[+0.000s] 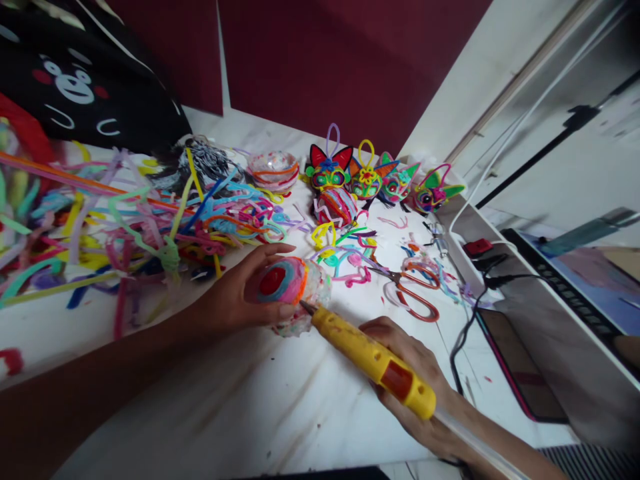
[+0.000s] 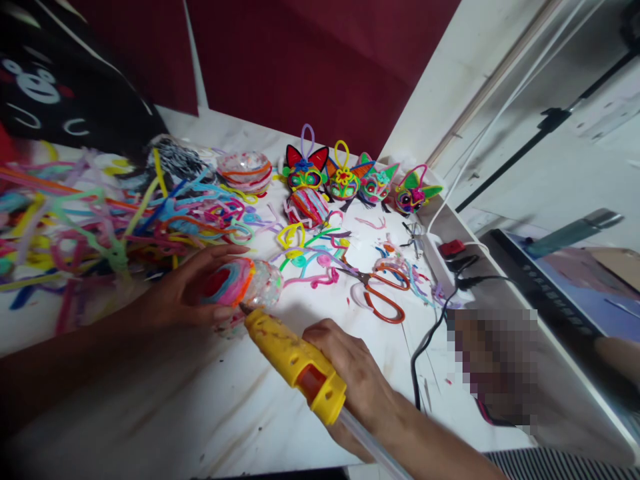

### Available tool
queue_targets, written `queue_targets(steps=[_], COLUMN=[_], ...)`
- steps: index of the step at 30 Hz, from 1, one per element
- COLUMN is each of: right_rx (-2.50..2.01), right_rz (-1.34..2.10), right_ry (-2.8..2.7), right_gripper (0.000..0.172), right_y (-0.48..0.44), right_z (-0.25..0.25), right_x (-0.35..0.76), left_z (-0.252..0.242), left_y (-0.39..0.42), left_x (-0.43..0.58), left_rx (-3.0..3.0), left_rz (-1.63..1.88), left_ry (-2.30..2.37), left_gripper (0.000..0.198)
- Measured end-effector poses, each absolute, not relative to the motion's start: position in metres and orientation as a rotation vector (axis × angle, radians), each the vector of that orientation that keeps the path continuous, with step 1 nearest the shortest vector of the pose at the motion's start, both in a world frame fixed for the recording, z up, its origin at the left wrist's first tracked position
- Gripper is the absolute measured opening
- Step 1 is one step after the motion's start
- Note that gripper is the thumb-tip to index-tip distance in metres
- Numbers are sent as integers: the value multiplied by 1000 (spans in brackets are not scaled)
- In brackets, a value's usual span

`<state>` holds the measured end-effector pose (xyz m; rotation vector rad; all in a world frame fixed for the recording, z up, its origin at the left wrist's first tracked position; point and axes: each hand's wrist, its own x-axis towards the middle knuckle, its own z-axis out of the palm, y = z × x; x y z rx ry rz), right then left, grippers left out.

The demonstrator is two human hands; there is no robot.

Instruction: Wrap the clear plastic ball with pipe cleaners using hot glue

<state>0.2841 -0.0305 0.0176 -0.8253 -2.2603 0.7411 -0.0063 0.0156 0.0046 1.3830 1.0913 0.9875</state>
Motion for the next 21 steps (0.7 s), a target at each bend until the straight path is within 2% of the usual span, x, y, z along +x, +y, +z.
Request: queue_targets(steps=[7,12,21], right_rx=[-868,-856,-883], right_rz=[734,709,709], right_ry=[-2237,-2252,-2243], right_gripper=[21,26,20], right_y=[-31,-32,-32], right_z=[12,12,14], right_x=[285,287,285], left_z=[2,1,0], left_y=[19,22,26], left_x=[-8,-11,-12], left_rx=[1531,1531,1501], left_rz=[996,971,977], left_ry=[1072,1086,1041], left_gripper=[66,67,65])
